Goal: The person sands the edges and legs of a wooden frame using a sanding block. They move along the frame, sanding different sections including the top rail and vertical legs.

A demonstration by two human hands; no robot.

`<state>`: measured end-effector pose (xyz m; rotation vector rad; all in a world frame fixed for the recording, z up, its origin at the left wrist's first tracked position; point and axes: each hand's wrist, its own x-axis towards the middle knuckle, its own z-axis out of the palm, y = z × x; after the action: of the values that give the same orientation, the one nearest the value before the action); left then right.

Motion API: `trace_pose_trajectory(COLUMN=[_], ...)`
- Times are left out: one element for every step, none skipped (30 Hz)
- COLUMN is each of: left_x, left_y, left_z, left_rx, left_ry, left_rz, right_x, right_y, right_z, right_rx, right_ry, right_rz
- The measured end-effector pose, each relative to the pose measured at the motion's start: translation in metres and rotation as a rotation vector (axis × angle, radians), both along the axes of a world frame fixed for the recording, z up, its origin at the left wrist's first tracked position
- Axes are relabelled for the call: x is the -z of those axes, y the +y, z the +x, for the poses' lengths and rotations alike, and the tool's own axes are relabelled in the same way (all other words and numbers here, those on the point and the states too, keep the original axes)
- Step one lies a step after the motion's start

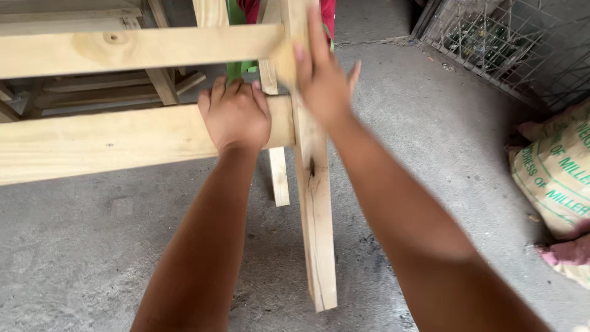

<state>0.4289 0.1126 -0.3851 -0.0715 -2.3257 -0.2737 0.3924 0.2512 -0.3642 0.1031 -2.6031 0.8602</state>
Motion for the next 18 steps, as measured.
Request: trace_pose_trajectory(left_x=[0.001, 0.002, 0.002, 0.001, -0.001, -0.003, -0.004, -0.006, -0.008, -0.008, -0.009, -0.008, -0.007, -0.006, -0.005, -0.004, -0.003, -0.002], left_y=[0.000, -0.001, -0.001, -0.002, -0.002, -0.002, -0.003, -0.001, -0.002, -0.002, -0.002, -0.002, -0.002, -0.002, -0.002, -0.002, -0.002, -0.002], left_z=[0.002, 0.003, 0.004, 0.004, 0.005, 0.005, 0.004, 0.003, 0.002, 0.002, 0.002, 0.002, 0.003, 0.003, 0.002, 0.003, 0.003, 0.003], left_rx=[-0.001, -0.004, -0.006, -0.008, -0.011, -0.015, -0.017, -0.017, -0.032, -0.048, -0.062, -0.047, -0.033, -0.021, -0.018, -0.017, -0.015, -0.014], left_ry=[0.040, 0.077, 0.072, 0.065, 0.059, 0.059, 0.063, 0.065, 0.072, 0.074, 0.073, 0.076, 0.080, 0.092, 0.070, 0.042, 0.012, 0.029], left_rz=[-0.007, -0.009, -0.001, 0.007, 0.014, 0.006, 0.001, -0.001, -0.027, -0.052, -0.076, -0.061, -0.048, -0.036, -0.028, -0.016, -0.006, -0.007], right_x=[-0.008, -0.014, -0.017, -0.014, -0.002, 0.010, 0.025, 0.042, 0.058, 0.075, 0.093, 0.108, 0.123, 0.133, 0.141, 0.146, 0.145, 0.140], right_y=[-0.003, -0.006, -0.009, -0.010, -0.007, -0.004, -0.002, 0.003, 0.006, 0.010, 0.012, 0.014, 0.016, 0.018, 0.019, 0.020, 0.020, 0.020], right_z=[-0.005, -0.005, -0.003, 0.001, 0.009, 0.018, 0.032, 0.047, 0.062, 0.078, 0.094, 0.111, 0.128, 0.140, 0.149, 0.156, 0.157, 0.153], right_rx=[0.008, 0.013, 0.015, -0.014, -0.044, -0.071, -0.077, -0.082, -0.058, -0.035, -0.043, -0.051, -0.039, -0.029, -0.027, -0.027, -0.025, -0.029], right_ry=[0.053, 0.104, 0.152, 0.129, 0.106, 0.088, 0.158, 0.225, 0.132, 0.034, 0.039, 0.041, -0.020, -0.072, -0.054, -0.041, -0.031, -0.030], right_rz=[-0.013, -0.020, -0.029, -0.047, -0.065, -0.089, -0.089, -0.084, -0.056, -0.027, -0.020, -0.014, 0.004, 0.021, 0.015, 0.011, 0.007, 0.031])
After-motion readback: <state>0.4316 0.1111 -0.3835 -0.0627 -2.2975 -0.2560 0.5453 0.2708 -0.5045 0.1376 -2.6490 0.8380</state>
